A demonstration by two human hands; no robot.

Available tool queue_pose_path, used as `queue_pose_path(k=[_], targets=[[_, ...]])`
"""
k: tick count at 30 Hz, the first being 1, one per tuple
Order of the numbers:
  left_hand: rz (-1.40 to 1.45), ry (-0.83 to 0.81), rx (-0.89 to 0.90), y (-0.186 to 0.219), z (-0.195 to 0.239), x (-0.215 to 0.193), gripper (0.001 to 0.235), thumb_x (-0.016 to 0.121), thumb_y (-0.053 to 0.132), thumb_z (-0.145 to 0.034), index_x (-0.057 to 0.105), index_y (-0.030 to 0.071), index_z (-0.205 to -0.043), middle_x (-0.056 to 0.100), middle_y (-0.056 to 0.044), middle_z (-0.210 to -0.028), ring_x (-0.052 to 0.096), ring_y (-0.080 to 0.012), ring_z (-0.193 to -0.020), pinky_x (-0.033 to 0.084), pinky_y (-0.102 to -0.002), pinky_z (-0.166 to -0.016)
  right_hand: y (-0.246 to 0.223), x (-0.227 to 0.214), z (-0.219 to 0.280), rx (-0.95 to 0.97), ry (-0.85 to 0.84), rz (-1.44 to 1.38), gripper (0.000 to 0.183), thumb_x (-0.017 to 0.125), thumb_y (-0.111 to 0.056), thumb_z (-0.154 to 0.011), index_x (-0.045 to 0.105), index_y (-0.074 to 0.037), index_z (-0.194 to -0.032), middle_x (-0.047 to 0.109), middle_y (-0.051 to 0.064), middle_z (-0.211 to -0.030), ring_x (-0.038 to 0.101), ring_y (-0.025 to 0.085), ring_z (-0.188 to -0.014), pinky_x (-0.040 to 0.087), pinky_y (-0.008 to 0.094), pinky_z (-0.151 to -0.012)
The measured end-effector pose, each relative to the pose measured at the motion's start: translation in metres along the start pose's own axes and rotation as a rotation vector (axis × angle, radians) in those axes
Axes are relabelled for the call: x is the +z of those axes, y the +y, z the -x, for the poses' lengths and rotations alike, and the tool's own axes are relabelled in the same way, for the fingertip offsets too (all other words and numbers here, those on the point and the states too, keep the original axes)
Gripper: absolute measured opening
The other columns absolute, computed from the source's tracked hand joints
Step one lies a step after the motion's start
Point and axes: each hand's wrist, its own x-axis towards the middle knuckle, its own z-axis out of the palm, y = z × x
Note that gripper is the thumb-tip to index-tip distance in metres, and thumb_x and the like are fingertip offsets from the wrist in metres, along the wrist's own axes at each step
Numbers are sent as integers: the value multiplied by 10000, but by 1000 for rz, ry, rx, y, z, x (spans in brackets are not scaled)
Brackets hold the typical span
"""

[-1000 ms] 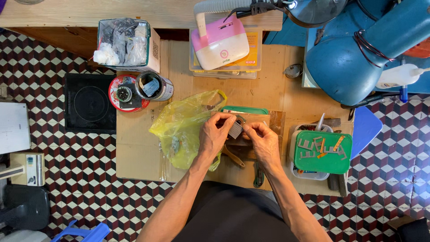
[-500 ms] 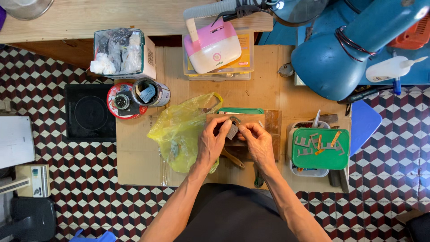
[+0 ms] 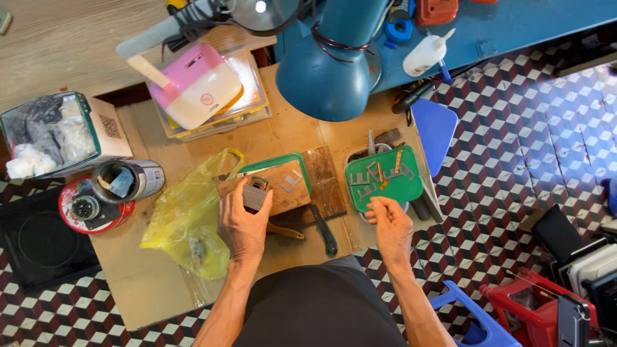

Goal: The person uses a small knife to scrape and clean the contacts on a small rectangular electronic component. They repeatedly insert the component into a wooden block, scrape the contacts, and inspect the result under a magnifying lamp.

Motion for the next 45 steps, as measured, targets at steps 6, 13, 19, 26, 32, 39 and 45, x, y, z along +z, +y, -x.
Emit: queue_pose_path(k=[6,13,19,26,32,39,45], targets=[[21,-156,185,-13,-15,-12,513,888,265,-776,686,82,-1211,703,-117,-1097,651,-320,-1035,543,-433,-891,20,-16,-21,-85,158,192,212,647,-169,-997,713,4,-1100,721,91,-930,672,130,-788,534,273,-700],[34,-282,263,-21,-27,-18,545,884,264,-751,659,61,-1203,703,-138,-1148,646,-337,-1072,537,-441,-909,9,9,-24,-303,119,435,178,687,-149,-961,726,-63,-1111,644,97,-964,643,236,-696,517,366,-658],[45,-216,247,-19,-21,-10,507,872,264,-795,653,59,-1203,698,-140,-1159,636,-345,-1100,536,-448,-941,-12,20,-31,-512,38,645,320,733,-164,-917,706,-76,-1223,646,120,-1040,663,309,-850,522,418,-713],[106,-304,118,-14,-23,-24,797,868,361,-778,526,30,-1418,641,-201,-1257,623,-357,-1145,514,-447,-953,-35,67,-10,-670,-182,435,349,744,-226,-928,681,-62,-1230,638,128,-1076,663,311,-927,543,404,-780],[220,-97,50,-1,-1,-60,739,788,345,-918,470,19,-1501,614,-205,-1352,618,-342,-1245,505,-435,-1038,-31,125,-16,-294,-183,313,475,829,-260,-822,656,-16,-1190,635,123,-1007,614,254,-776,517,366,-699],[344,-292,13,26,46,-47,459,734,233,-946,627,60,-1358,752,-100,-1156,738,-227,-1064,587,-348,-925,-6,117,-30,-25,-233,-222,176,764,-145,-927,707,-3,-1014,715,62,-858,648,120,-764,513,256,-691],[1007,-467,-473,50,34,6,419,721,151,-922,620,57,-1317,717,-2,-1117,674,-68,-946,556,-231,-796,-19,59,-6,146,-370,-633,105,702,-77,-948,672,-30,-1038,734,67,-902,683,114,-793,538,235,-705]])
